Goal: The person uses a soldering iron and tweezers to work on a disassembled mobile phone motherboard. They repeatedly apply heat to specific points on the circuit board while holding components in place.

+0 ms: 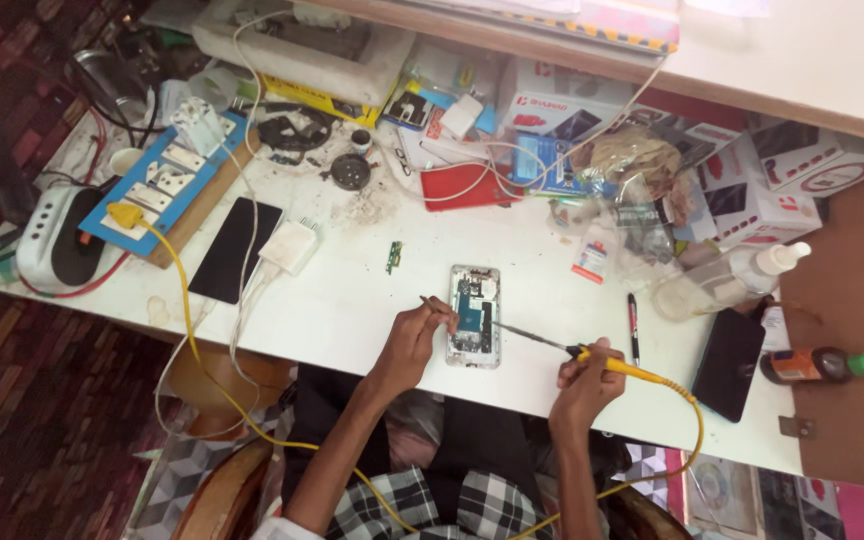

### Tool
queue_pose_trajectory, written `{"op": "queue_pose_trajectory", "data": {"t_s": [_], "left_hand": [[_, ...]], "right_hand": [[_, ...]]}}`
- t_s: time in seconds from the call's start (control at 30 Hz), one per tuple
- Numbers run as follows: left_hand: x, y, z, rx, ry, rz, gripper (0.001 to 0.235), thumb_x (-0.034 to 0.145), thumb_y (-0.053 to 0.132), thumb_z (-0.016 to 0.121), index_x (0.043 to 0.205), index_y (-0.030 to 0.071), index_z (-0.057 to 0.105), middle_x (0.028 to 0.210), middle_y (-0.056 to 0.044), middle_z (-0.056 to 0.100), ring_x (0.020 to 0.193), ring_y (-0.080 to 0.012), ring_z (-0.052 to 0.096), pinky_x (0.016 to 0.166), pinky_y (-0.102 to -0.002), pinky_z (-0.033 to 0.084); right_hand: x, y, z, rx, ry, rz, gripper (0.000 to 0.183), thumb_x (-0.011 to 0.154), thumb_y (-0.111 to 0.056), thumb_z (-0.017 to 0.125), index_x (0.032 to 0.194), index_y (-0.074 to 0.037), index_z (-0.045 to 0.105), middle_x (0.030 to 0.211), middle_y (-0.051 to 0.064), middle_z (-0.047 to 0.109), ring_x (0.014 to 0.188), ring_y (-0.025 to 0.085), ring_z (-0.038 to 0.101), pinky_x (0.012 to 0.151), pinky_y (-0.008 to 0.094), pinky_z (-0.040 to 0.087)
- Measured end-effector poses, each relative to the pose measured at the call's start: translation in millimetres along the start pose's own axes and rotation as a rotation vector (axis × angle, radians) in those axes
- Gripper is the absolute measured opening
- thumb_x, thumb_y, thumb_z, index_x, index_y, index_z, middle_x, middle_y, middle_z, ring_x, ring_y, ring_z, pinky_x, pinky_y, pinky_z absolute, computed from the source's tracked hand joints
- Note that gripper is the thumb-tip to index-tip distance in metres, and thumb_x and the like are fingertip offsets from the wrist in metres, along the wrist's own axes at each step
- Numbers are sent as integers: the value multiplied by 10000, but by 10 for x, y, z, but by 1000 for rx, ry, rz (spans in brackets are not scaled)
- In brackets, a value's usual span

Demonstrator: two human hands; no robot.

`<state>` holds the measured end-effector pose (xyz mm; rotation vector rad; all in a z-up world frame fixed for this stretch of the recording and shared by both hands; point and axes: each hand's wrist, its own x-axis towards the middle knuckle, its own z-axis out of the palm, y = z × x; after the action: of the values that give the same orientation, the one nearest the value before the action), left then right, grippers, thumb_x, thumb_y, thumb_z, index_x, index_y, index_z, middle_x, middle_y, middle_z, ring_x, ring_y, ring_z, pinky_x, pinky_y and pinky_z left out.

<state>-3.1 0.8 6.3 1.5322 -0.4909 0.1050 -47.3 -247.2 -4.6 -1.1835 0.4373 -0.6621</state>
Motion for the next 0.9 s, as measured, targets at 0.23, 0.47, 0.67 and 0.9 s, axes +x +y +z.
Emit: {"op": "queue_pose_trajectory", "data": {"t_s": [0.23, 0.47, 0.67, 0.9], "left_hand": [[19, 32, -9, -10, -7, -53, 248, 1091, 35, 386, 969, -81, 568, 855, -136, 651, 835, -228, 657, 891, -344, 547], [34, 14, -15, -2, -1, -59, 245, 1088, 28, 385, 965, -81, 566, 851, -135, 655, 831, -220, 657, 885, -350, 548], [40, -40, -14, -62, -9, -56, 220, 1081, -2, 374, 986, -89, 552, 865, -144, 648, 841, -223, 650, 909, -357, 548], [36, -54, -16, -126, -4, -66, 216, 1077, -18, 359, 986, -95, 539, 889, -143, 647, 867, -224, 653, 950, -360, 557]], "right_hand": [[113, -16, 80, 97, 5, 149, 292, 1088, -283, 573, 906, -73, 486, 582, 11, 446, 462, 101, 453, 424, 250, 371], [-4, 31, 159, 12, -5, 8, 208, 1091, -190, 542, 949, -62, 462, 627, 17, 448, 476, 114, 460, 434, 274, 403], [-23, 41, 186, -74, -11, -13, 228, 1108, -190, 515, 951, -56, 418, 616, 39, 460, 475, 115, 470, 432, 266, 398], [-61, -9, 242, -100, -41, -48, 212, 1123, -193, 506, 983, -54, 429, 637, 42, 473, 504, 121, 492, 466, 262, 433]]}}
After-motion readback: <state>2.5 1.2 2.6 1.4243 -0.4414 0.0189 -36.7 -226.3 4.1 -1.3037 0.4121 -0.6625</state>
